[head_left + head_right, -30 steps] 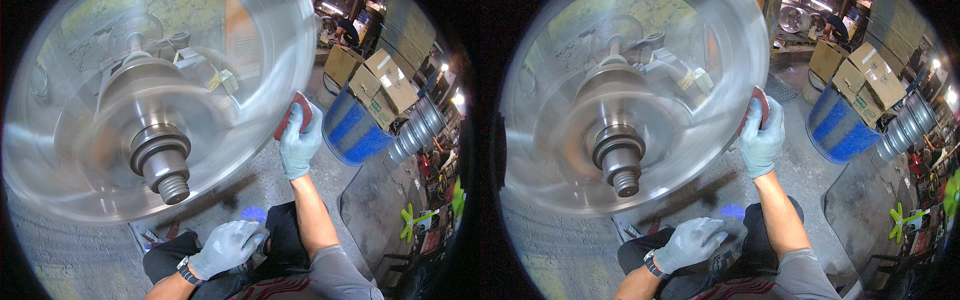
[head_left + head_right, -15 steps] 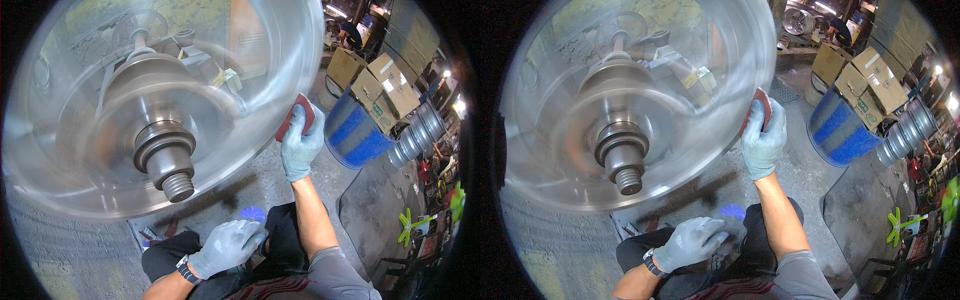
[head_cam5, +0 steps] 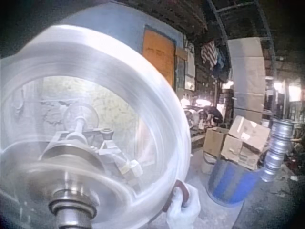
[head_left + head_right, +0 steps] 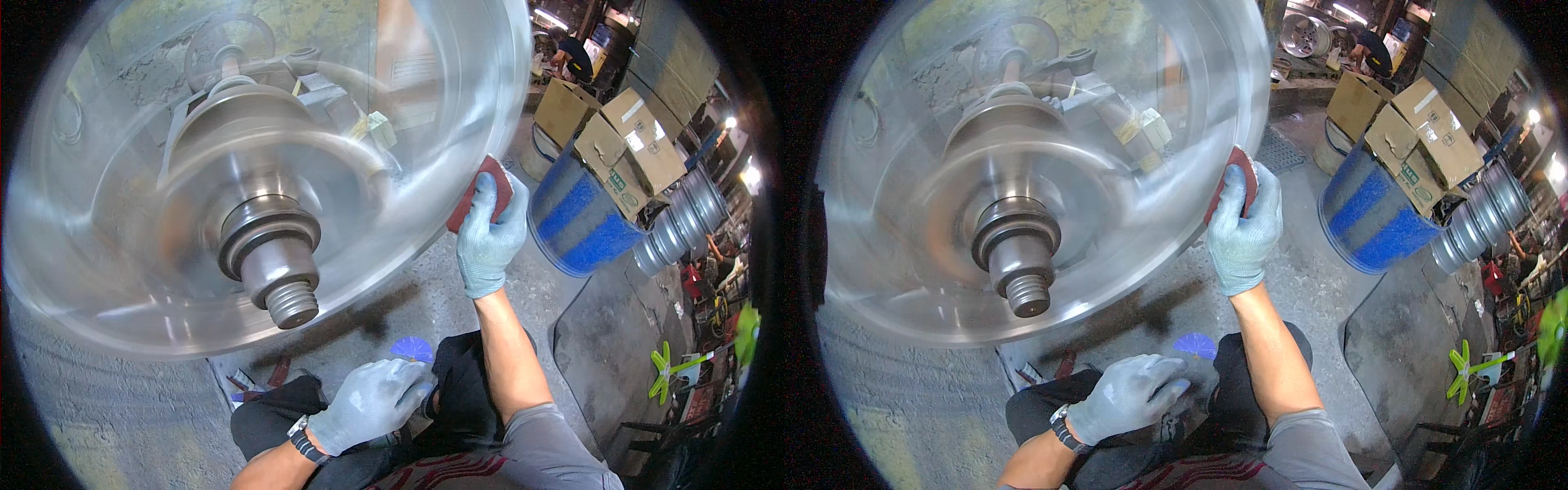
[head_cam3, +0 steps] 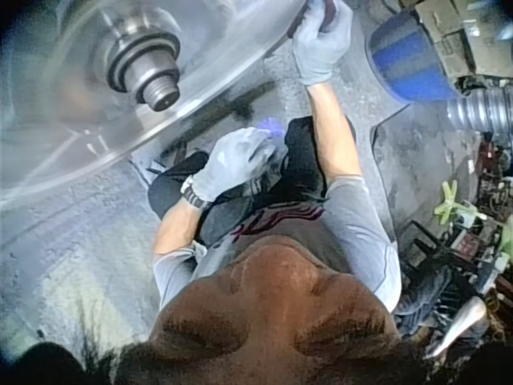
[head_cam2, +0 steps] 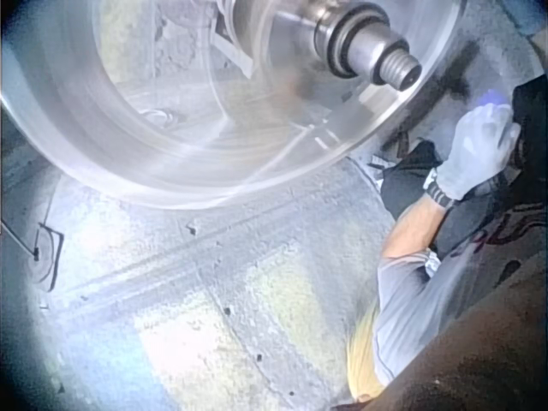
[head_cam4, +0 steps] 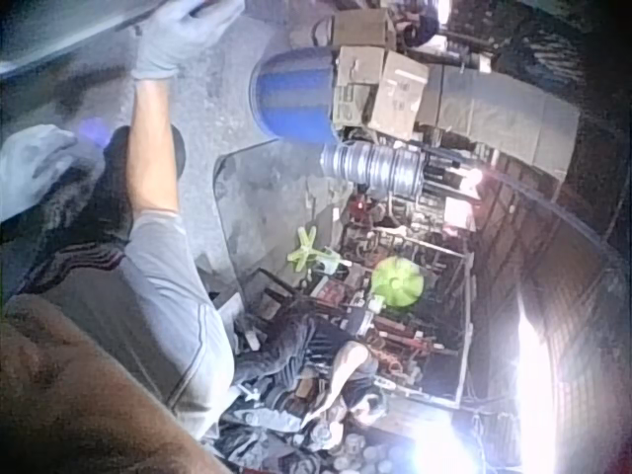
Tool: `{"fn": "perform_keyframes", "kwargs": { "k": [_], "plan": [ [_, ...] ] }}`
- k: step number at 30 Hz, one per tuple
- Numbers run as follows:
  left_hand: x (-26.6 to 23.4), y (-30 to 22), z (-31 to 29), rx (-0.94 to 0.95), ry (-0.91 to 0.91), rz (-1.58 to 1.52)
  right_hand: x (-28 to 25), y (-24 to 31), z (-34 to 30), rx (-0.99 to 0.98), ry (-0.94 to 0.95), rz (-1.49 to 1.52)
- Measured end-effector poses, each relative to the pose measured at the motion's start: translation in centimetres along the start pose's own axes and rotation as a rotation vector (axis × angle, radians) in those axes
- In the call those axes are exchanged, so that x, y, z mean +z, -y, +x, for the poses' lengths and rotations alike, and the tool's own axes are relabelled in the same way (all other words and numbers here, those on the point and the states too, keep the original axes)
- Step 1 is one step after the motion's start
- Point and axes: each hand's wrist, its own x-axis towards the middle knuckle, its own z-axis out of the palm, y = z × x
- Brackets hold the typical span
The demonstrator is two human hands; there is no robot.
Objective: The person sits on the floor and uses a purple sanding pad to polish the spokes and rim of a silver alloy wheel mounted on a stand. They then switch to a red sanding block to continue polishing the inner barrel of the rotating wheel.
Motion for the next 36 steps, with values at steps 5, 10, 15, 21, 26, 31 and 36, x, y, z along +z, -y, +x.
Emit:
{"fn": "perform_keyframes", "kwargs": {
  "k": [5,10,15,21,26,31,36],
  "plan": [
    [0.2,0.1,-0.1,-0.022,0.024,-0.013,0.0,-0.3,-0.1,-0.007,-0.006,0.000],
    [0.1,0.1,0.0,-0.028,0.036,-0.019,0.0,-0.2,-0.1,-0.027,-0.007,-0.008],
    [0.1,0.0,0.1,-0.036,0.040,-0.005,0.0,0.0,-0.1,0.003,-0.003,0.002],
    [0.1,0.1,-0.1,-0.048,0.051,0.007,0.0,0.4,-0.3,0.042,0.009,-0.004],
    [0.1,0.0,0.0,-0.053,0.059,0.005,-0.1,0.2,-0.3,0.004,0.006,-0.006],
    [0.1,0.1,-0.1,-0.048,0.052,0.007,0.1,0.3,-0.3,-0.032,-0.001,-0.003],
    [0.1,0.0,0.0,-0.049,0.056,0.011,0.0,0.9,-0.7,0.010,0.028,0.008]
  ]
}}
